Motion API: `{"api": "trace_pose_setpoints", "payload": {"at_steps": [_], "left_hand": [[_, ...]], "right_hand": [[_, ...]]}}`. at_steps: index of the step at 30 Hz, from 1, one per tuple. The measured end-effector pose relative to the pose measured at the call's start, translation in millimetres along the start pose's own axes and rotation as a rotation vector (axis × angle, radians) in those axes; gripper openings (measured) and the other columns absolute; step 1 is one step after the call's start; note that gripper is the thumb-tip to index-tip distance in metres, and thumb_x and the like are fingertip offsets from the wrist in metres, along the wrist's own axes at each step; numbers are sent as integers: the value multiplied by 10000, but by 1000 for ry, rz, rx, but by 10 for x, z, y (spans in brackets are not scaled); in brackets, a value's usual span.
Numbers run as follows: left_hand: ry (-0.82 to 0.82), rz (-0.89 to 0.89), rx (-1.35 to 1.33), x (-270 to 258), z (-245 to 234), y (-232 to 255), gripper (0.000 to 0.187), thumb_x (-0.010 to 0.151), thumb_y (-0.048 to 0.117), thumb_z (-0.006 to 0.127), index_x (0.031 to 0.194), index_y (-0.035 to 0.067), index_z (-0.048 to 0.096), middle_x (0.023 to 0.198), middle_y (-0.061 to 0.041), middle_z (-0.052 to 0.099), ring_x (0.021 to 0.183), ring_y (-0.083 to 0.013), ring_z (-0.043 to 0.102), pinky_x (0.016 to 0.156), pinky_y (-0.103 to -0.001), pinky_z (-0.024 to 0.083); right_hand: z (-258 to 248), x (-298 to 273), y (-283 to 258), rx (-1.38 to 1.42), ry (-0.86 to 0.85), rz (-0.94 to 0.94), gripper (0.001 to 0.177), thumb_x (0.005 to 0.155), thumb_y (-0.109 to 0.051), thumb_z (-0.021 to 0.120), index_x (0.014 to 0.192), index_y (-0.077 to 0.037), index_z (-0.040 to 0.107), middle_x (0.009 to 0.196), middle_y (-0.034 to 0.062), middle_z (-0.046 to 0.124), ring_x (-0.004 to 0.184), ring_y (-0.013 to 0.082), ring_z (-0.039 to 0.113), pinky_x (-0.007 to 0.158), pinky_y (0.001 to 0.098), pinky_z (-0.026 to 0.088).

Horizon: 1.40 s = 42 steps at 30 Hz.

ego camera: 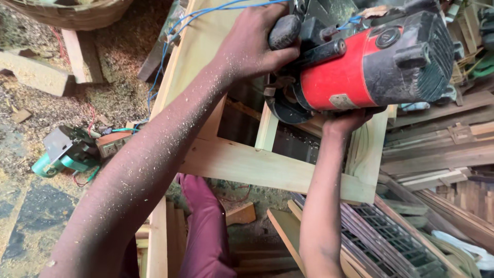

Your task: The person uses a handheld electric router to shape the edges of a wooden frame. They guide the tool along the inner and outer edges of the frame, creating a rounded profile while wood shavings accumulate on the work surface.

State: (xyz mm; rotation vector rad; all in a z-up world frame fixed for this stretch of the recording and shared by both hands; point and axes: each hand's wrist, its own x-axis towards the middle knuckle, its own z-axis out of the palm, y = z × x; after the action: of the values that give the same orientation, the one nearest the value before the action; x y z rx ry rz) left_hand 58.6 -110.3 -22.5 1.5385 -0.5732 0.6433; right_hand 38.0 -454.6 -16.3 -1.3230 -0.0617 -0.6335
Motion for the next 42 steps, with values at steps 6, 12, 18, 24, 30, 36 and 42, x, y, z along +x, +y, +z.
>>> {"api": "trace_pose_setpoints", "payload": {"at_steps": [6, 12, 18, 24, 30, 36, 42], "left_hand": [[11, 70, 69, 7, 5, -20, 484, 763, 262, 827, 1131, 2, 653, 1107, -242, 671, 1068, -455, 618, 921, -518, 501], [-85, -43, 27, 15, -69, 23, 475, 767, 283, 828, 1130, 12, 685, 1071, -228, 684, 1031, -408, 651, 901, -482, 518], [-84, -30, -5, 58, -145, 66, 430, 757, 258, 836, 1048, -15, 675, 975, -218, 691, 947, -400, 667, 850, -456, 534], [-19, 6, -19, 47, -104, 6, 376, 767, 221, 827, 1017, -17, 678, 952, -222, 679, 943, -414, 650, 842, -462, 523], [-31, -85, -111, 144, 6, -90, 296, 776, 158, 765, 993, -10, 653, 940, -199, 681, 926, -378, 679, 844, -441, 541], [54, -52, -116, 284, 191, -235, 471, 779, 119, 741, 1229, 15, 646, 1055, -215, 710, 1011, -384, 693, 874, -444, 551], [61, -139, -103, 389, 397, -376, 419, 821, 146, 773, 1197, 30, 628, 1038, -221, 713, 973, -410, 696, 814, -464, 556]], "right_hand": [[-58, -67, -38, -35, 17, -5, 503, 1061, -306, 493, 1496, -73, 396, 1503, 158, 522, 1355, 344, 571, 1118, 550, 469], [-75, -144, -42, -106, -7, -82, 489, 1061, -267, 530, 1491, -78, 393, 1497, 139, 517, 1358, 317, 558, 1161, 547, 491], [-17, -225, -76, -114, 3, -92, 496, 1037, -242, 594, 1470, -72, 422, 1464, 131, 546, 1330, 296, 574, 1138, 513, 501], [-74, -405, -111, -137, 67, -67, 391, 994, -200, 623, 1331, -23, 538, 1297, 128, 638, 1163, 271, 655, 984, 458, 556], [-74, -659, -152, -241, 197, -84, 286, 972, -209, 662, 1191, -36, 598, 1092, 123, 658, 858, 200, 653, 664, 340, 485], [263, -1080, -367, -315, 359, -17, 334, 915, -231, 686, 1157, -56, 536, 971, 83, 684, 688, 169, 661, 524, 293, 471], [546, -1431, -511, -485, 404, -37, 411, 900, -239, 701, 1168, 16, 523, 957, 120, 684, 704, 180, 671, 575, 302, 501]]}}
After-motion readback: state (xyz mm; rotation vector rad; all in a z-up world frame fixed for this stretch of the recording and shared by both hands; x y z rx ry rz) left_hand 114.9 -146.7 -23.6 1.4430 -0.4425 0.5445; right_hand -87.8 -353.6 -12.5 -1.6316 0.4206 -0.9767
